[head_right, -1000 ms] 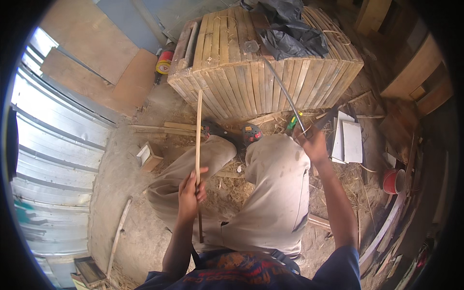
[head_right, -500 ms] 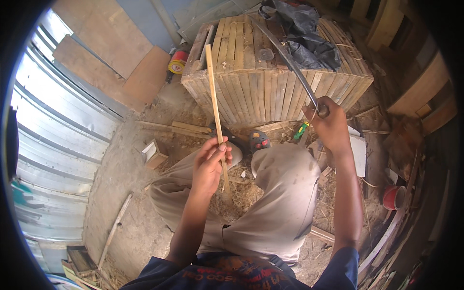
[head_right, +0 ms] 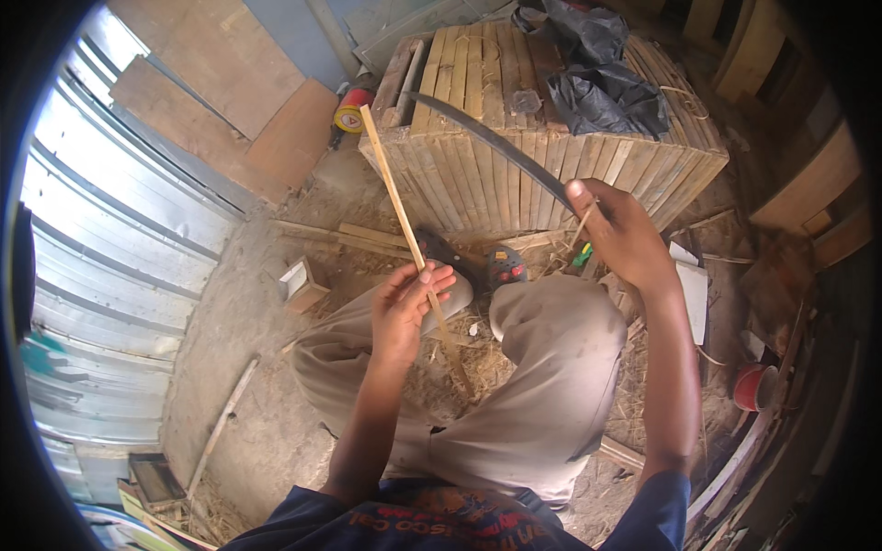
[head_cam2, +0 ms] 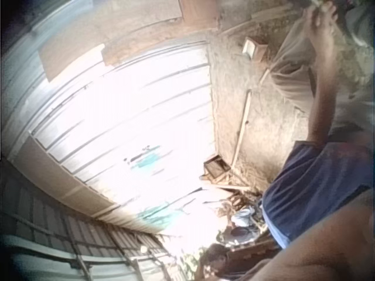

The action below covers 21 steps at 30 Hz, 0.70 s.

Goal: The person sits on the floor and uses a knife to shave and shape thin wooden sticks. They repeatedly rotate the sticks and scrape the blade along the surface to remove thin shavings, gradually refining the shape of each stick.

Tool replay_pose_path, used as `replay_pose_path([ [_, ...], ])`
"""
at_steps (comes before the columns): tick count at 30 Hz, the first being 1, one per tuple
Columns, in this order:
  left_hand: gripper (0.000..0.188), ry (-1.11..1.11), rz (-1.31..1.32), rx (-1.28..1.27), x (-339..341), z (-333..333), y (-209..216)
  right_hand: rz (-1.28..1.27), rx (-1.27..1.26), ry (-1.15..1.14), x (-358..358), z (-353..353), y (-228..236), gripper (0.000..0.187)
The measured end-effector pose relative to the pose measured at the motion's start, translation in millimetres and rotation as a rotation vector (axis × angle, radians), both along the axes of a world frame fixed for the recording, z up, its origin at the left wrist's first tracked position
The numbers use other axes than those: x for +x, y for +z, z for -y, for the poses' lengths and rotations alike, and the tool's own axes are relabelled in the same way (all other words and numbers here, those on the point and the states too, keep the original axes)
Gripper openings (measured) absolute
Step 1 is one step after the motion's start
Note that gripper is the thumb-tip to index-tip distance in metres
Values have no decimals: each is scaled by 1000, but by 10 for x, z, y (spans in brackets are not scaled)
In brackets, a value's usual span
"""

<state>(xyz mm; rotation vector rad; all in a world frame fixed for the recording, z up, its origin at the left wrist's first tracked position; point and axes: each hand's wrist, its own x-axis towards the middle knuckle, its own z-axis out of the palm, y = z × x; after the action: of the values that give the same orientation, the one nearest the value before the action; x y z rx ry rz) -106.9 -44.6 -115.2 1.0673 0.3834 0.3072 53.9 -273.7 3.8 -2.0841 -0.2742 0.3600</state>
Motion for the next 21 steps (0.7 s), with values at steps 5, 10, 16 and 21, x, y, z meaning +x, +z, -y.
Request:
replay_pose_path([
  [5,25,151,42,91,56,-26,-146,275,-12,233,-48,-133,14,57],
  [10,20,210,5,-25,34,-168,-247,237,6,370,33,-297,67,63],
  [16,24,231,18,208,60,-45,-193,203,-337,285,-26,-617,-95,76],
  [21,28,302,22,615,289,218,-118,293,-504,329,-74,-650,-156,86],
])
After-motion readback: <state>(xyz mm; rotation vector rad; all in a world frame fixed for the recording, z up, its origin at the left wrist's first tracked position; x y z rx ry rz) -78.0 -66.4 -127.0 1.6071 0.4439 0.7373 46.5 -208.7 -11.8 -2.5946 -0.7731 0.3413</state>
